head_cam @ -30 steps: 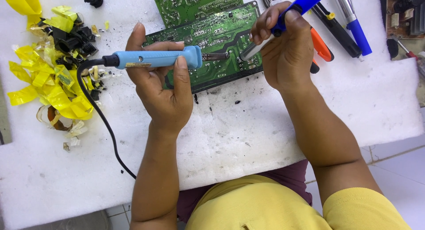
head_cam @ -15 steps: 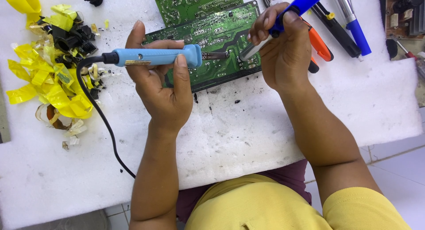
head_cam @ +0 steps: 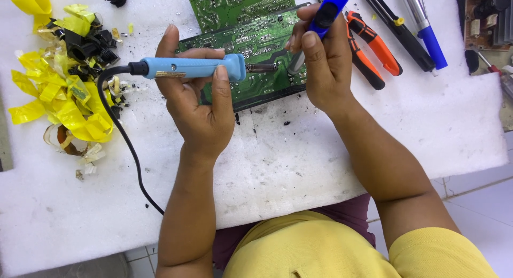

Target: The person uses a soldering iron and a desoldering pump to remove solder from a green circuit board. They repeatedly heat the solder joints and use the pump to extract the molten solder, working across different sections of the board.

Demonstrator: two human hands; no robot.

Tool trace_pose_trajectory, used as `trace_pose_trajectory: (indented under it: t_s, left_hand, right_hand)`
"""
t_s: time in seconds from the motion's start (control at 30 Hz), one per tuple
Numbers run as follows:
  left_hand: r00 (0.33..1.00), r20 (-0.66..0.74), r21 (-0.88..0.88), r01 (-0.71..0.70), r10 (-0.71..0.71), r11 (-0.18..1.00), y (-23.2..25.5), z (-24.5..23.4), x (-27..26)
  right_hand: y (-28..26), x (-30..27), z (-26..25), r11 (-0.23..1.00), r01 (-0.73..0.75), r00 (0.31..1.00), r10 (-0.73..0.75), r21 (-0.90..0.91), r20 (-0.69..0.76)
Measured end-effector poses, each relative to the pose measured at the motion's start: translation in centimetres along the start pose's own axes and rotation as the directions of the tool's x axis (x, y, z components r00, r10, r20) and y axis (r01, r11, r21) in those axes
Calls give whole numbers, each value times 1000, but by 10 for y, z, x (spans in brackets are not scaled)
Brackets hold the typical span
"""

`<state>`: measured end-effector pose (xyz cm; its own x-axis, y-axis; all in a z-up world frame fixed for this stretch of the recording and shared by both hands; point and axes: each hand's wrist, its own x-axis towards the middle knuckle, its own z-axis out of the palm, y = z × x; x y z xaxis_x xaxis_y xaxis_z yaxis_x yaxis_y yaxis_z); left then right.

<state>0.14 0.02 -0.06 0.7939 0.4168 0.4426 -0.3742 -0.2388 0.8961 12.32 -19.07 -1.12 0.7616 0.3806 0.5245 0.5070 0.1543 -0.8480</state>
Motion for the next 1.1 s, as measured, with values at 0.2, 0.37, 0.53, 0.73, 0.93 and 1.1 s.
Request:
trace_pose_trajectory:
  t_s: [0.2,0.37,0.53,0.73,0.93,1.1]
  left_hand:
    - [1000,-5,-3,-5,5,1000,-1,-1,1]
    - [999,1,-11,-41,41,999,1,-3,0]
    - [992,49,22,-114,113,993,5,-3,1]
    - [914,287,190,-348,287,918,23,-5,1]
    - [827,513,266,-406,228,874,61,-3,-1]
    - [842,513,270,-342,167,900,66,-6,-11]
  right_hand:
    - [12,-1,-8,990,-39,999,42,139,-20]
    - [31,-5,-27,925,-97,980,153,367,-127]
    - [22,-2,-23,940,15,983,49,342,-179]
    - [7,4,2,946,141,990,-131,293,-52]
    - [1,5,-5,987,96,978,-118,131,170]
    - [-8,0,-9,973,-2,958,-63,229,279]
